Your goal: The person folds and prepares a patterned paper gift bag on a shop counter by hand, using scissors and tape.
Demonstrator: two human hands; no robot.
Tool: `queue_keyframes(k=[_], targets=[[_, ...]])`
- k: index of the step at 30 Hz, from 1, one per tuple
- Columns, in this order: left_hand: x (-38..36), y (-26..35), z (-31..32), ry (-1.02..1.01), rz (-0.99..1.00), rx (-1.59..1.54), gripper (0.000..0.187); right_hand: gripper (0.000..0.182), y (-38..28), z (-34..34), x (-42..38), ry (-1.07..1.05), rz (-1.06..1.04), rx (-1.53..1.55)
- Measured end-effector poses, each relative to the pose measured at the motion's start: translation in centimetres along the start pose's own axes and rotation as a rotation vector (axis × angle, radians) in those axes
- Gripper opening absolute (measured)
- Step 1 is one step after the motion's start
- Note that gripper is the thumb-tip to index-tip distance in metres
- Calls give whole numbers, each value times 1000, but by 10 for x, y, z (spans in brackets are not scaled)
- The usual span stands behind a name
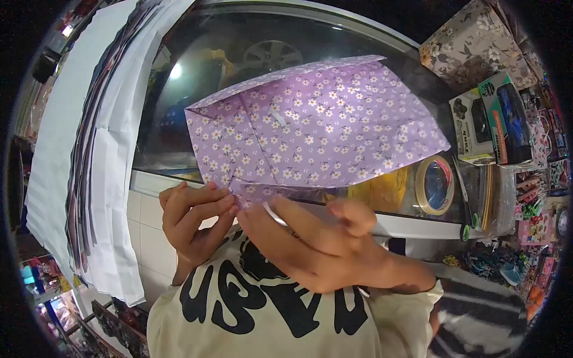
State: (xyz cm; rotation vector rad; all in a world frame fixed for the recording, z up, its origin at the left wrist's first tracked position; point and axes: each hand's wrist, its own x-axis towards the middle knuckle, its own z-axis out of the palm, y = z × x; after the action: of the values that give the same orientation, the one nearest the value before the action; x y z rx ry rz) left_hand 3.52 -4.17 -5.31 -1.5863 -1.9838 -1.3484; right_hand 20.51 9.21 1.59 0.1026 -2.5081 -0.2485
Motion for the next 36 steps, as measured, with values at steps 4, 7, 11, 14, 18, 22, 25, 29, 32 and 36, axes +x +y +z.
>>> queue_keyframes(k=[4,7,11,14,18,22,25,29,32,36], targets=[[-1,0,0,-5,-12,16,23,40,-1,3,-15,-194,96,115],[-1,-2,-1,-21,5,42,23,44,-4,10,-8,-318,183,122],[-4,-5,-6,-82,39,6,27,54,0,12,-5,-433,228,237],[-1,-5,-6,-70,61,61,25,55,3,12,-5,-439,195,239],[7,0,-14,-156,34,24,29,54,4,13,-5,-431,177,223],[31,10,-15,-251,70,87,44,47,7,13,-6,-390,156,265],[42,5,-12,-396,49,21,57,42,23,1,-12,-316,135,316],[50,4,-15,-446,23,-65,40,37,52,-16,-1,-240,289,248],[52,-1,-18,-475,73,-75,27,34,68,-11,1,-435,307,342],[51,-2,-17,-447,39,-67,20,30,73,5,-7,-335,246,370]])
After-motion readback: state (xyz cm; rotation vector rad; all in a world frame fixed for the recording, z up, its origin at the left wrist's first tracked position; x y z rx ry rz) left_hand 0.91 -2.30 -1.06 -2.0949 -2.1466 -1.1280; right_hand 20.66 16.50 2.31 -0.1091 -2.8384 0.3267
